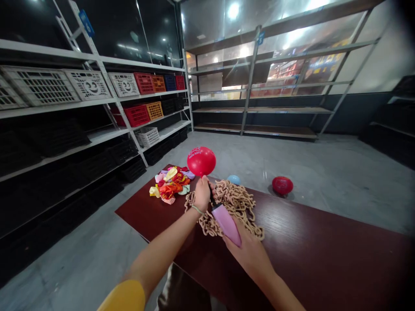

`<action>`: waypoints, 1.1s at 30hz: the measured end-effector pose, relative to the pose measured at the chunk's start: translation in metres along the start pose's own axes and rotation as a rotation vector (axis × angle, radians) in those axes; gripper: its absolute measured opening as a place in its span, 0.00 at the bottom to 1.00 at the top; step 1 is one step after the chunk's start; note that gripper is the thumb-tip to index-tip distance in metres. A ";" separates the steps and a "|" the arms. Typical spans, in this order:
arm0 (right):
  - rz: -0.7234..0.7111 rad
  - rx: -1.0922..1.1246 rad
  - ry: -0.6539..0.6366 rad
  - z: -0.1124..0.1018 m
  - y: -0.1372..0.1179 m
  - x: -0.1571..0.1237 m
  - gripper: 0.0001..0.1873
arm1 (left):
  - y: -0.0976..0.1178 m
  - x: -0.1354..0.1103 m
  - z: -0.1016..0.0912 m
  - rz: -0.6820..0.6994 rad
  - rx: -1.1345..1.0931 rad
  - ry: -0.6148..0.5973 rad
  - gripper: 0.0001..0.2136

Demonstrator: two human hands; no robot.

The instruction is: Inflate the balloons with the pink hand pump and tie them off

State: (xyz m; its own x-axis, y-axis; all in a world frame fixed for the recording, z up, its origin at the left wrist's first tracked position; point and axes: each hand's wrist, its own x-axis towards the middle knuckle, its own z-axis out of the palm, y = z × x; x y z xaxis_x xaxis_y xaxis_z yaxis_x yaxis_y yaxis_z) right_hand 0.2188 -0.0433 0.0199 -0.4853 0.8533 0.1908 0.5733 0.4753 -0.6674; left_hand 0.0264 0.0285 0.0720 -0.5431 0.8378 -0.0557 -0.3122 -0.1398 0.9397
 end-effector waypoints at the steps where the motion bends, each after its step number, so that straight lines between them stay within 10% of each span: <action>1: -0.002 0.001 -0.014 -0.001 -0.001 0.000 0.31 | 0.006 0.008 -0.004 0.010 -0.005 0.009 0.12; 9: -0.065 -0.022 -0.035 -0.005 0.000 -0.004 0.32 | 0.048 0.048 -0.020 0.010 -0.097 0.129 0.08; 19: 0.004 -0.026 0.001 0.005 0.006 -0.003 0.32 | -0.017 -0.020 -0.006 -0.057 -0.106 0.003 0.12; 33: -0.088 -0.088 -0.009 -0.004 0.001 -0.005 0.31 | 0.036 0.053 -0.026 -0.008 -0.233 0.128 0.12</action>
State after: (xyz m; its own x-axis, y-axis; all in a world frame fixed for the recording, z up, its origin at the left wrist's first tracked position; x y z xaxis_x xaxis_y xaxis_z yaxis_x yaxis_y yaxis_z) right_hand 0.2247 -0.0464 0.0210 -0.5419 0.8058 0.2389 0.5839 0.5654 -0.5825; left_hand -0.0339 0.0544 0.0941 -0.6297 0.7677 -0.1187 -0.4798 -0.2641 0.8367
